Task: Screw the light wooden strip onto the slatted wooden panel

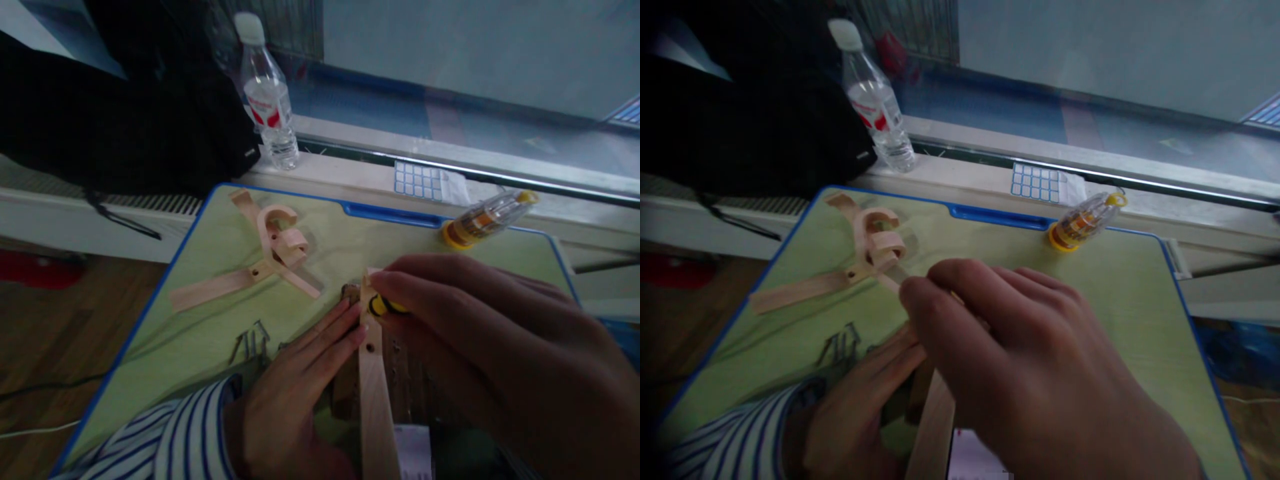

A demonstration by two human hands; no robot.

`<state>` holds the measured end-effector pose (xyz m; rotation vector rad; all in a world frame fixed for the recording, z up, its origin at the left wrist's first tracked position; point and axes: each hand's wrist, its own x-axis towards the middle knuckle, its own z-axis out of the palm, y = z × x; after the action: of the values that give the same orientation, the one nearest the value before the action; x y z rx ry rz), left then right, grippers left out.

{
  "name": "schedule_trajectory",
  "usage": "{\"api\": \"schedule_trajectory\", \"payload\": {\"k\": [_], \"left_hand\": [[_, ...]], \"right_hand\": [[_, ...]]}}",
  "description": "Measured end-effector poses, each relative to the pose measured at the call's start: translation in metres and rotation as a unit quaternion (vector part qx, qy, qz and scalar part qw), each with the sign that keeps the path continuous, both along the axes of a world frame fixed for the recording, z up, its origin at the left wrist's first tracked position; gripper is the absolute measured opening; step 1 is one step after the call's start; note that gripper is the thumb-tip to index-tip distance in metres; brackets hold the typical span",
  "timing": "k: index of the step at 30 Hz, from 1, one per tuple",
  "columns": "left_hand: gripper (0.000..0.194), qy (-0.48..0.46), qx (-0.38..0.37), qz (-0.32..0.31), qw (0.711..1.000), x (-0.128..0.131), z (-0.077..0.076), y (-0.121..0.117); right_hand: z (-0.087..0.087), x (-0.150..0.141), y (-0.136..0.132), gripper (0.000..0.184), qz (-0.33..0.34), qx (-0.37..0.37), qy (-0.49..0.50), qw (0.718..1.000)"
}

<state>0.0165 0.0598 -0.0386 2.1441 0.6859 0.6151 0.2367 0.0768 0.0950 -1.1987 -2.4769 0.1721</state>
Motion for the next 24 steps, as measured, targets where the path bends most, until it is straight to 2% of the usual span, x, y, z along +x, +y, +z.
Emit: {"api": "schedule_trajectory", "payload": {"k": [8, 13, 18, 21, 24], "left_hand": [[0.113, 0.013, 0.04, 0.012, 0.999, -0.002, -0.001, -0.003], [0.114, -0.016, 0.048, 0.012, 0.999, 0.0, 0.0, -0.003], [0.108, -0.048, 0.052, -0.001, 0.997, -0.001, -0.002, -0.002], [0.089, -0.073, 0.015, 0.01, 0.997, -0.002, 0.003, -0.001], [0.048, -0.077, -0.041, 0.117, 0.989, 0.001, 0.016, 0.006]], "right_hand": [[-0.001, -0.003, 0.001, 0.031, -0.001, -0.002, -0.008, 1.0], [0.001, -0.003, 0.0, 0.027, -0.002, -0.003, -0.007, 1.0], [0.0, -0.002, 0.003, 0.024, 0.003, -0.006, 0.001, 1.0], [-0.003, -0.004, 0.007, 0.022, 0.006, -0.005, 0.007, 1.0], [-0.005, -0.005, 0.01, 0.02, 0.003, -0.007, 0.027, 1.0]]}}
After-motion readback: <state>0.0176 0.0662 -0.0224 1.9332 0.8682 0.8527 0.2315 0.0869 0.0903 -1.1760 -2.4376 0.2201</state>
